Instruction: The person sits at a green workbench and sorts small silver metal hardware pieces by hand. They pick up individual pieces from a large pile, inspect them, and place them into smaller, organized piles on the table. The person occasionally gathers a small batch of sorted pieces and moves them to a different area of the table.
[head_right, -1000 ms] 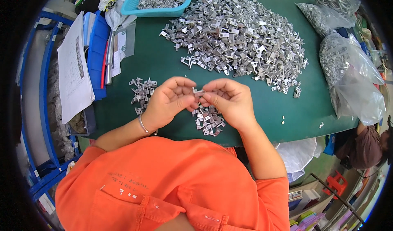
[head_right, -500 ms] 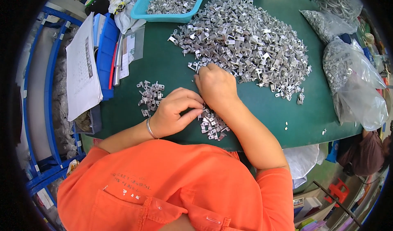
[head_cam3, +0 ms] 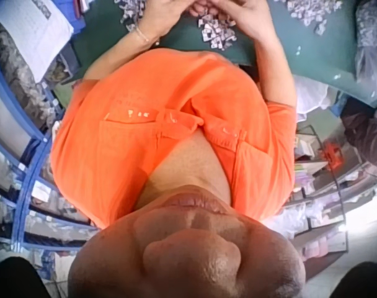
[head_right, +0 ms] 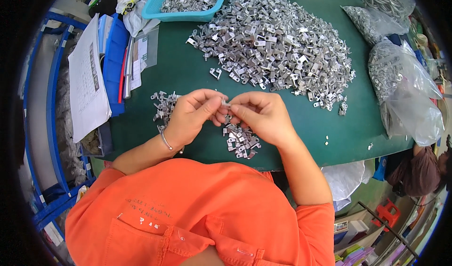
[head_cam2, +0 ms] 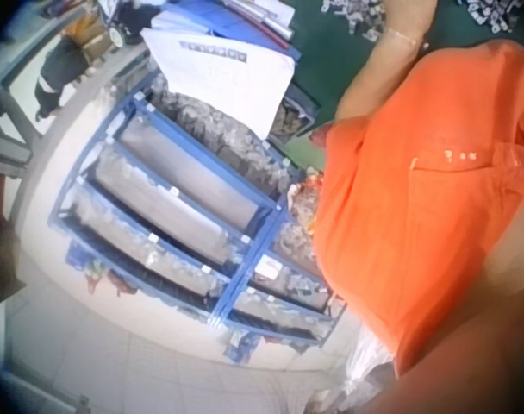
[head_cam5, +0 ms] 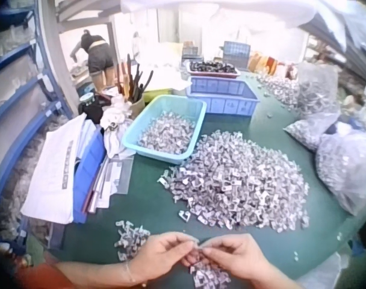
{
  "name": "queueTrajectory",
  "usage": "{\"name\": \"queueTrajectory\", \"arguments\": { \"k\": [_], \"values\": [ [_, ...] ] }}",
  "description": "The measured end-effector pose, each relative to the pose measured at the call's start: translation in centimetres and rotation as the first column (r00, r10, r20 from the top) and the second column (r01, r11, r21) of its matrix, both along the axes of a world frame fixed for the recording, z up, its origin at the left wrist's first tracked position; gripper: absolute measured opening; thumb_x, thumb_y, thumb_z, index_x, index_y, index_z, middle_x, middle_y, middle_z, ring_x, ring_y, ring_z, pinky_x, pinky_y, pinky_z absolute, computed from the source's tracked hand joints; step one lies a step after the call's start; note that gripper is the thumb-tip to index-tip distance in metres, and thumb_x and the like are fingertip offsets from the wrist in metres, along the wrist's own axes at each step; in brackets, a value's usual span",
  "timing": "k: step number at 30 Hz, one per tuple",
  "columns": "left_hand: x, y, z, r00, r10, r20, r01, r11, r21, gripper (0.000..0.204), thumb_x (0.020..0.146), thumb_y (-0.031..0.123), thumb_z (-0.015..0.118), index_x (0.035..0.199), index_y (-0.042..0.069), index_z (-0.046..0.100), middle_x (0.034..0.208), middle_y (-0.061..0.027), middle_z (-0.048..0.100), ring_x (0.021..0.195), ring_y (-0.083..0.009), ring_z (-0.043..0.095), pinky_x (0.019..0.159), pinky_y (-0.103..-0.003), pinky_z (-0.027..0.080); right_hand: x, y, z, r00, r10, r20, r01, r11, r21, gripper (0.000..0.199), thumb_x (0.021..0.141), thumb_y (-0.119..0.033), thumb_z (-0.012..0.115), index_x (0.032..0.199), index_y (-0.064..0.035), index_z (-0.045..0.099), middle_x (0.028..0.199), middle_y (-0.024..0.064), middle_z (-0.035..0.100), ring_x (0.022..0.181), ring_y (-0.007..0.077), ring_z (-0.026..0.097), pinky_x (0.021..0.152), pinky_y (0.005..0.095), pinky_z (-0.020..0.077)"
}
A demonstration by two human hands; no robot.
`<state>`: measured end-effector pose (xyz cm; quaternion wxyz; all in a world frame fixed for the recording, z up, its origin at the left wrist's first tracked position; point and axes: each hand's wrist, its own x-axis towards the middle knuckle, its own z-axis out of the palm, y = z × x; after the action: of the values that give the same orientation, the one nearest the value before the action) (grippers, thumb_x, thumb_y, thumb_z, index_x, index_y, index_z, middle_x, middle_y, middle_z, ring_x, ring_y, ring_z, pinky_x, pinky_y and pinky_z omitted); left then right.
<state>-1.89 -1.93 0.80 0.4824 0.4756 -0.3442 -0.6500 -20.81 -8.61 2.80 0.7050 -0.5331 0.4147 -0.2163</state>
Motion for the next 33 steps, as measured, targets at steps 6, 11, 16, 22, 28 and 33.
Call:
{"name": "queueTrajectory", "arguments": {
  "k": [6,11,16,22,28,33],
  "values": [
    [0.2,0.8,-0.8,0.847,0.093,0.523,0.192,0.864,-0.465,0.016,0.084,-0.006,0.067,0.098,0.001,0.065,0.098,-0.0068,0.065,0.089,-0.0138,0.063,0.077,-0.027,0.054,0.1,-0.6,-2.3,0.993,-0.033,-0.110,-0.053,0.717,-0.695,0.015,0.079,0.004,0.066,0.093,-0.0020,0.069,0.089,0.0082,0.068,0.078,0.0190,0.067,0.066,0.0286,0.0541],
    [-0.6,1.7,-1.3,0.872,0.131,0.471,0.081,0.911,-0.403,0.029,0.080,-0.011,0.067,0.106,0.001,0.059,0.100,-0.0063,0.061,0.089,-0.0137,0.062,0.077,-0.026,0.052,3.0,-1.7,-3.9,0.838,-0.371,-0.401,-0.309,0.283,-0.908,0.007,0.077,-0.010,0.069,0.081,-0.0062,0.066,0.078,0.0084,0.057,0.071,0.0284,0.062,0.060,0.0366,0.0526],
    [-0.3,1.3,-1.2,0.864,0.220,0.453,0.027,0.878,-0.479,0.032,0.079,-0.013,0.065,0.106,0.002,0.057,0.099,-0.0068,0.061,0.089,-0.0129,0.062,0.076,-0.024,0.051,4.0,-1.6,-4.6,0.775,-0.463,-0.430,-0.422,0.128,-0.898,0.010,0.070,-0.010,0.060,0.079,-0.0068,0.063,0.077,0.0045,0.055,0.074,0.0235,0.059,0.061,0.0359,0.0470],
    [0.1,0.9,-1.1,0.699,0.208,0.684,0.363,0.722,-0.590,0.021,0.071,-0.012,0.065,0.085,0.003,0.063,0.092,-0.0089,0.063,0.087,-0.0245,0.062,0.078,-0.032,0.050,3.4,-1.5,-4.4,0.839,-0.346,-0.419,-0.369,0.203,-0.907,0.013,0.077,-0.010,0.068,0.090,-0.0070,0.068,0.080,0.0048,0.058,0.077,0.0257,0.059,0.066,0.0370,0.0470],
    [0.3,1.2,-1.4,0.672,0.200,0.713,0.381,0.732,-0.564,0.023,0.071,-0.013,0.061,0.087,0.003,0.065,0.095,-0.0098,0.065,0.091,-0.0283,0.062,0.082,-0.035,0.049,4.1,-1.9,-5.1,0.793,-0.450,-0.411,-0.416,0.094,-0.904,0.018,0.072,-0.010,0.060,0.089,-0.0080,0.068,0.083,0.0034,0.057,0.079,0.0230,0.056,0.065,0.0357,0.0446],
    [1.3,-1.4,-0.3,0.446,0.398,0.802,0.223,0.819,-0.530,0.039,0.075,-0.007,0.063,0.113,0.002,0.058,0.110,-0.0132,0.055,0.093,-0.0288,0.060,0.083,-0.036,0.049,4.1,-2.2,-4.8,0.811,-0.408,-0.420,-0.404,0.128,-0.906,0.007,0.071,-0.009,0.061,0.077,-0.0089,0.064,0.080,0.0039,0.055,0.078,0.0237,0.056,0.065,0.0365,0.0443]
  ]
}}
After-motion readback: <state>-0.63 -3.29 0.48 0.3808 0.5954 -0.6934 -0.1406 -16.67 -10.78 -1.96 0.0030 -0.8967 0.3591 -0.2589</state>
